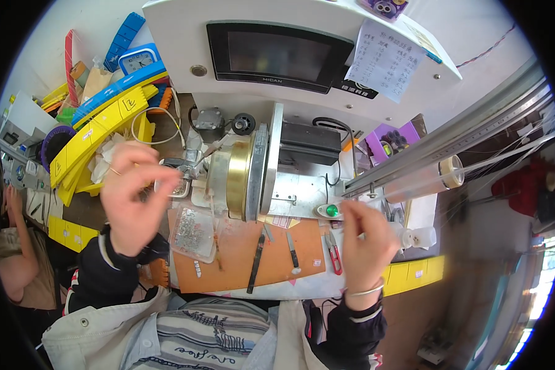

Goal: Assembling small metal and plastic components using a spinning wheel machine, adhesive, and a lighter.

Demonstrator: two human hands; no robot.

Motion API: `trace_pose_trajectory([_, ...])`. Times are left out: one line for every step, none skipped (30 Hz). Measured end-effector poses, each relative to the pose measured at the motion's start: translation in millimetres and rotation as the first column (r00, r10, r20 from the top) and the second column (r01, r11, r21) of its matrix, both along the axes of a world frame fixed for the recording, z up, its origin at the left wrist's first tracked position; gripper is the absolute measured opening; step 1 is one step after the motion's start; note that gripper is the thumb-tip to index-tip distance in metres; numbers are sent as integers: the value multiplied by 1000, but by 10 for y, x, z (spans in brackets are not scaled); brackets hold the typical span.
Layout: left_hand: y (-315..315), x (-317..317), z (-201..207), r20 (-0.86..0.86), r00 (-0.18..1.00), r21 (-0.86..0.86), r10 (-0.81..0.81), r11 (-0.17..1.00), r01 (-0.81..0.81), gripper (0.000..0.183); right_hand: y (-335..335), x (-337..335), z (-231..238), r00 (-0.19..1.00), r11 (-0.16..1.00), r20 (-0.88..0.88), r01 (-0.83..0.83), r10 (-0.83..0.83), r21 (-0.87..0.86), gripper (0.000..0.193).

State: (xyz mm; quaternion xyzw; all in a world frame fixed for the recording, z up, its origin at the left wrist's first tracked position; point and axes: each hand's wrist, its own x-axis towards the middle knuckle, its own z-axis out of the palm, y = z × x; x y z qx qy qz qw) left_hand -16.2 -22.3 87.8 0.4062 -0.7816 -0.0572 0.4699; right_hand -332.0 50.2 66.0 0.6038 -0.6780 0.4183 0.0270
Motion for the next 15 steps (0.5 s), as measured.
trace_pose_trajectory([-20, 123, -34, -28, 995, 53, 97, 994, -96, 17, -42, -77, -12, 1000, 1000, -2, -1, 1, 0, 10])
trace_pose_trajectory([-42, 231, -73, -51, 980, 108, 193, 977, -186, 16, -83, -144, -17, 999, 999, -26, 22, -21, 41, 9])
trace_pose_trajectory([-38, 330, -108, -35, 982, 140, 187, 973, -181, 21, -133, -152, -29, 998, 996, -49, 38, -34, 85, 8])
trace_pose_trajectory([-30, 316, -138, -33, 981, 143, 193, 972, -187, 21, -194, -91, -40, 998, 996, -48, 32, -28, 89, 8])
trace_pose_trajectory([-25, 239, -140, 0, 992, 110, 125, 986, -124, 25, -271, 28, -52, 996, 992, -43, -69, 74, 108, 7])
trace_pose_trajectory([-23, 179, -143, 33, 998, 78, 59, 995, -61, 29, -359, 163, -53, 983, 977, -38, -172, 178, 127, 6])
trace_pose_trajectory([-39, 130, -208, 74, 997, 86, 17, 996, -23, 36, -451, 291, -46, 969, 958, 77, -244, 234, 153, 6])
trace_pose_trajectory([-52, 56, -221, 74, 997, 87, 23, 996, -30, 36, -540, 407, -41, 939, 933, 194, -317, 284, 171, 7])
trace_pose_trajectory([-67, -23, -218, 107, 994, 89, 16, 996, -26, 36, -633, 486, -122, 892, 909, 336, -375, 301, 181, 8])
trace_pose_trajectory([-86, -105, -212, 135, 991, 89, 1, 996, -13, 37, -684, 494, -199, 891, 907, 336, -379, 306, 181, 8])
trace_pose_trajectory([-105, -167, -215, 134, 991, 88, 6, 996, -18, 37, -730, 496, -274, 820, 877, 467, -450, 332, 167, 8])
trace_pose_trajectory([-122, -217, -221, 150, 989, 78, 0, 997, -12, 37, -775, 515, -309, 727, 841, 591, -522, 351, 142, 9])
trace_pose_trajectory([-143, -259, -225, 166, 986, 68, -6, 998, -6, 38, -798, 571, -259, 587, 814, 730, -576, 350, 73, 8])
trace_pose_trajectory([-165, -291, -222, 166, 986, 68, 3, 998, -14, 38, -821, 591, -290, 584, 809, 730, -583, 355, 73, 8])
trace_pose_trajectory([-192, -327, -225, 180, 984, 79, -6, 997, -8, 37, -842, 593, -357, 534, 779, 734, -627, 419, 12, 7])
